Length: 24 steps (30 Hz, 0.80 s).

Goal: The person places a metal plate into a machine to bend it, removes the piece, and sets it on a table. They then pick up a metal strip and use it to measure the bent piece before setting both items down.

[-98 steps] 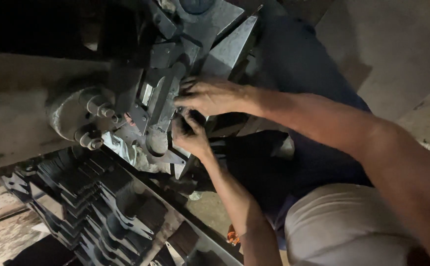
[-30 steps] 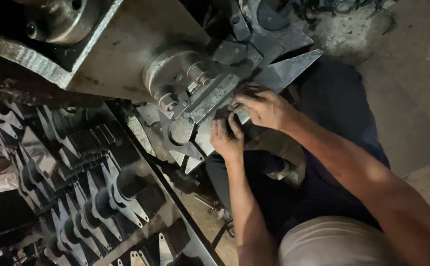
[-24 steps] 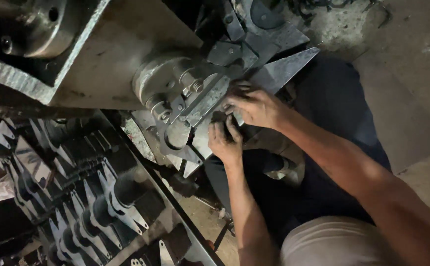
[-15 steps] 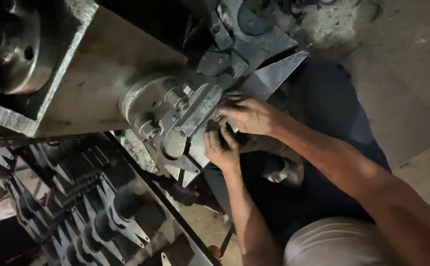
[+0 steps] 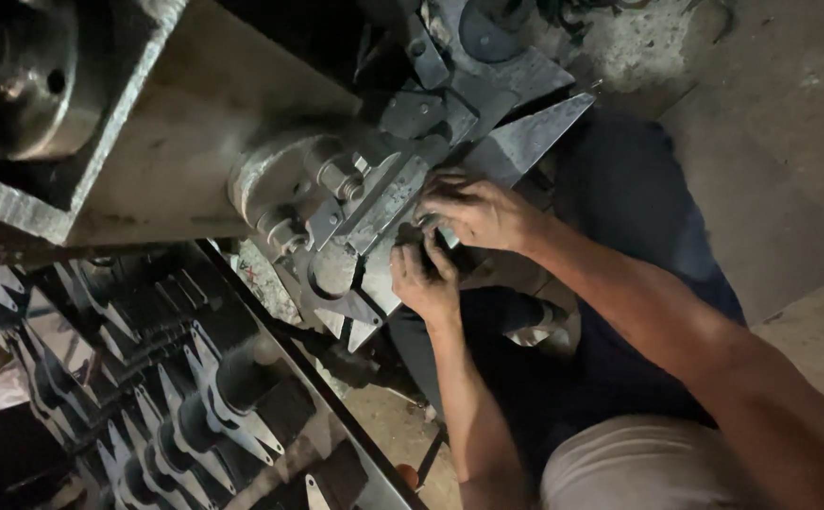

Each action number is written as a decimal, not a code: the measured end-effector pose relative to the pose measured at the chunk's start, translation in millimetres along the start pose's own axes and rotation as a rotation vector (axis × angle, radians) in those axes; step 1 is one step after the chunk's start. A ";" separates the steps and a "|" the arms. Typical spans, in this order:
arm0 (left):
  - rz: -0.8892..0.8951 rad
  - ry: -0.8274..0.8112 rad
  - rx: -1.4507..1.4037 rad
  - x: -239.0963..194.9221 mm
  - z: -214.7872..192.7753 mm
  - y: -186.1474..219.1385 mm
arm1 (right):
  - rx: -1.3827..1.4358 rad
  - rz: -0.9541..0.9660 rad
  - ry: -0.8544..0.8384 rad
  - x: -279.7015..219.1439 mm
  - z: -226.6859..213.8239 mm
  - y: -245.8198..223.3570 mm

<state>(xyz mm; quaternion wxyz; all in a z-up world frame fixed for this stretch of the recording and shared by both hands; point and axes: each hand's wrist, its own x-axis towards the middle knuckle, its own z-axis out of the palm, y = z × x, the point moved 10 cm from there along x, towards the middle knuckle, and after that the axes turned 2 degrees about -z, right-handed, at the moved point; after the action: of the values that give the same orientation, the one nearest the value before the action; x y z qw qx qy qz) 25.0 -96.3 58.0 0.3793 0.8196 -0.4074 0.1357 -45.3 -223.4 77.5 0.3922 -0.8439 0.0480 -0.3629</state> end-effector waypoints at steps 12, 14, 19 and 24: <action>0.009 0.011 0.019 1.4 -4.1 1.1 | 0.003 -0.027 0.045 7.5 -9.7 -13.5; 0.002 0.013 0.008 1.9 -5.2 1.1 | 0.016 -0.028 0.039 5.0 -6.5 -10.1; -0.007 0.017 -0.029 5.6 -12.3 4.4 | 0.044 -0.004 0.033 5.1 -3.9 -9.5; 0.035 0.104 -0.307 4.2 -32.4 20.3 | 0.022 0.026 0.020 9.3 -8.2 -13.4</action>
<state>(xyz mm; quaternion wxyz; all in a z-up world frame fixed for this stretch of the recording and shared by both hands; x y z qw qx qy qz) 14.8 -82.7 92.5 0.5182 0.7368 -0.4172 0.1208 -46.5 -222.8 95.7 0.4056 -0.8352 0.0587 -0.3666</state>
